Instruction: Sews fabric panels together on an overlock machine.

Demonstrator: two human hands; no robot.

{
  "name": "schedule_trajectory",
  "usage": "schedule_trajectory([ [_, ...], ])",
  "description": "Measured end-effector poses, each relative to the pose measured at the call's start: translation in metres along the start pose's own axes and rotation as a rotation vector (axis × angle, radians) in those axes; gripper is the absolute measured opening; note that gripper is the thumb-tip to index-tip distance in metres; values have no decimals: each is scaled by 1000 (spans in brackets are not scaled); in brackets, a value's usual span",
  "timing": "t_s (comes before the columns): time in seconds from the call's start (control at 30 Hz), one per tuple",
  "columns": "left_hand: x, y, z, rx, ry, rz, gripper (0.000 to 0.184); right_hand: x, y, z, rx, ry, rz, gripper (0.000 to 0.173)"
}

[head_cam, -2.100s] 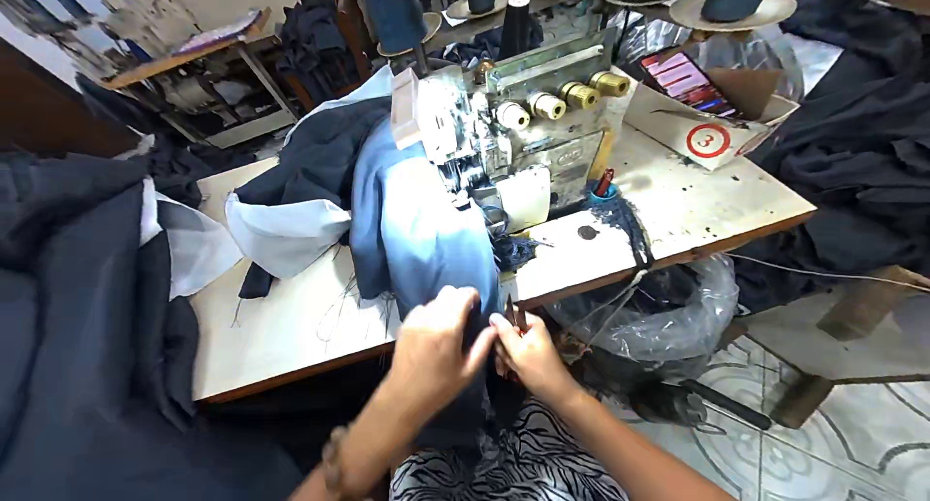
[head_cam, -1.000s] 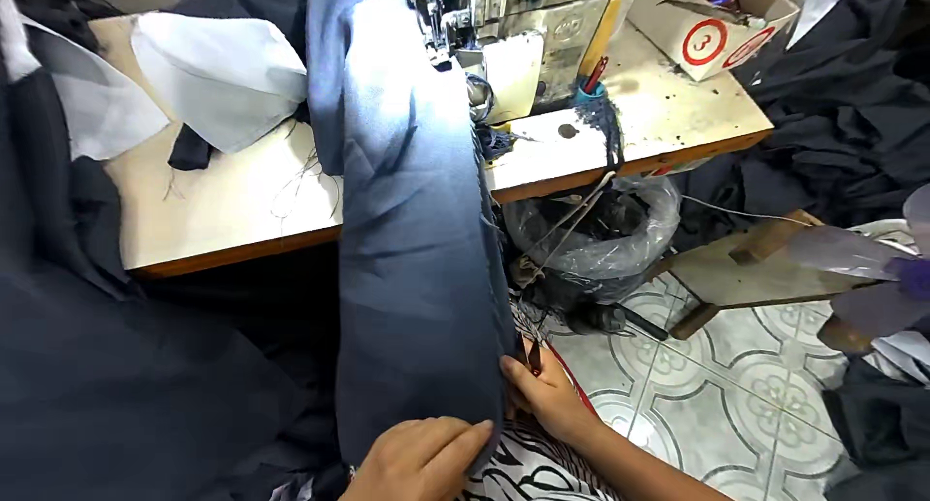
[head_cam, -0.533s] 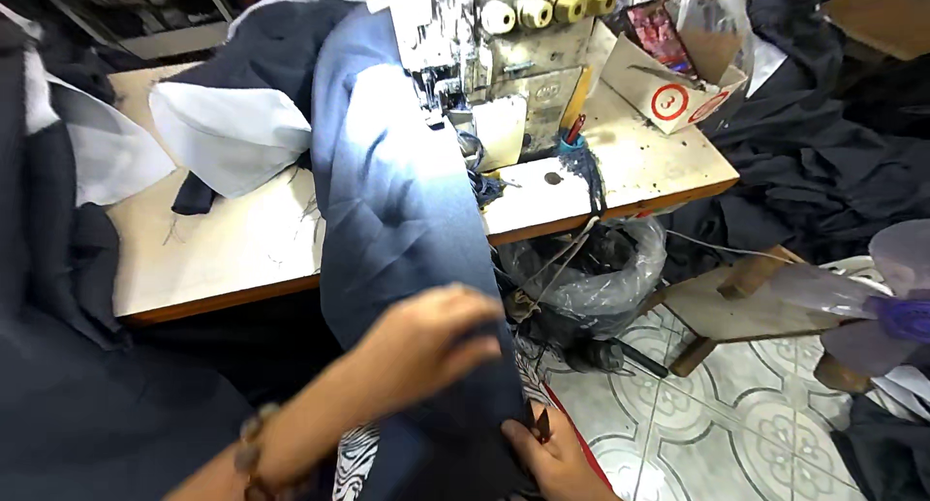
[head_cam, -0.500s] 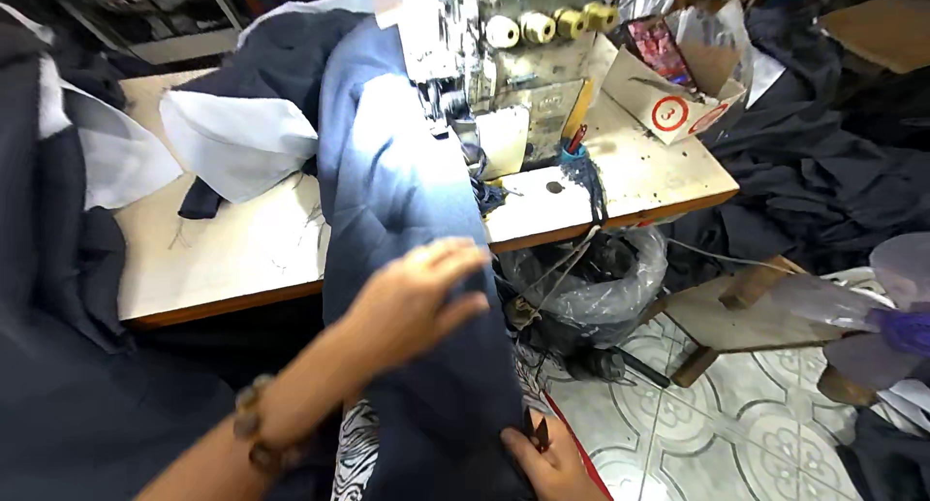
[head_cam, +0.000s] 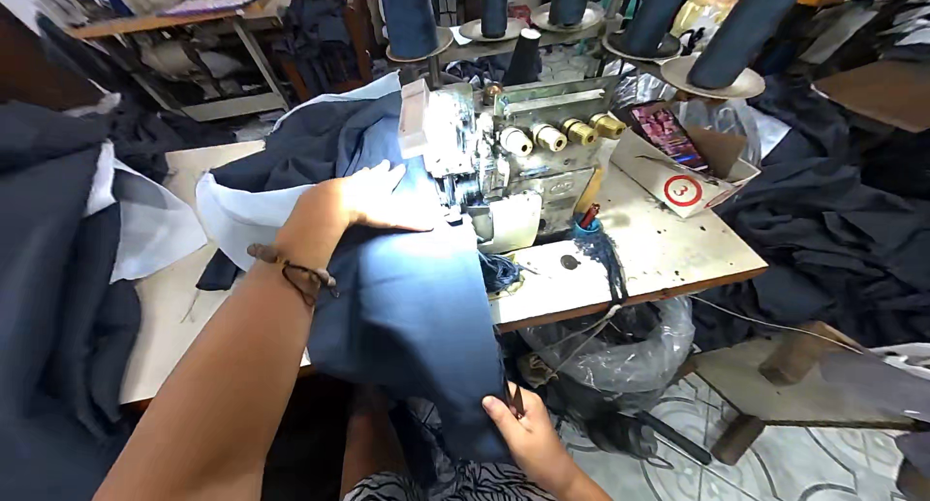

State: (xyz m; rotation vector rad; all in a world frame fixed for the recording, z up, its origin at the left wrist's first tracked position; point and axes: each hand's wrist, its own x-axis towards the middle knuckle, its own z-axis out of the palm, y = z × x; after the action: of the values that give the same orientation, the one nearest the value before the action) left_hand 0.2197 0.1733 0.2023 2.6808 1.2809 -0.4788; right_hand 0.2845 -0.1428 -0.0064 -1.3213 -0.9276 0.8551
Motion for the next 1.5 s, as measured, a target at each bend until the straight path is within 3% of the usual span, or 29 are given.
schedule_trajectory([
  [0.1,38,-21,4,25,85,35,101,26,-6,6,-3,18,-24,15],
  [0.2,38,-14,-1,-79,170,-32,93,47,-11,12,19,43,-46,14],
  [0.3,45,-16,9,-115,465,-32,89,66,-18,17,27,78,-64,15],
  [0.4,2,9,32,-11,822,211,41,78,-28,19,17,103,-55,13],
  [0.47,-35,27,67,21,954,376,31,79,-32,20,38,111,-28,11],
  [0.6,-78,40,114,40,832,379,46,76,-31,23,65,140,-20,11],
  [0.77,-81,46,115,107,863,375,42,94,-39,25,5,145,-56,12],
  [0.9,-87,55,115,122,861,366,41,120,-53,26,130,129,9,12],
  [1.1,-42,21,78,-154,556,405,51,146,-57,37,264,282,-93,7],
  [1.2,-9,1,54,-200,457,477,60,150,-57,35,273,266,-130,10],
  [1.27,-8,-1,32,-149,288,427,75,145,-59,22,97,176,-130,5],
  [1.33,-5,-1,18,-76,141,346,77,137,-64,3,-140,77,-126,13],
  [1.43,2,-7,20,-21,151,222,71,120,-79,-26,-502,-95,-110,33],
  [1.5,-6,-3,25,8,210,71,66,115,-93,-37,-662,-166,-80,35],
])
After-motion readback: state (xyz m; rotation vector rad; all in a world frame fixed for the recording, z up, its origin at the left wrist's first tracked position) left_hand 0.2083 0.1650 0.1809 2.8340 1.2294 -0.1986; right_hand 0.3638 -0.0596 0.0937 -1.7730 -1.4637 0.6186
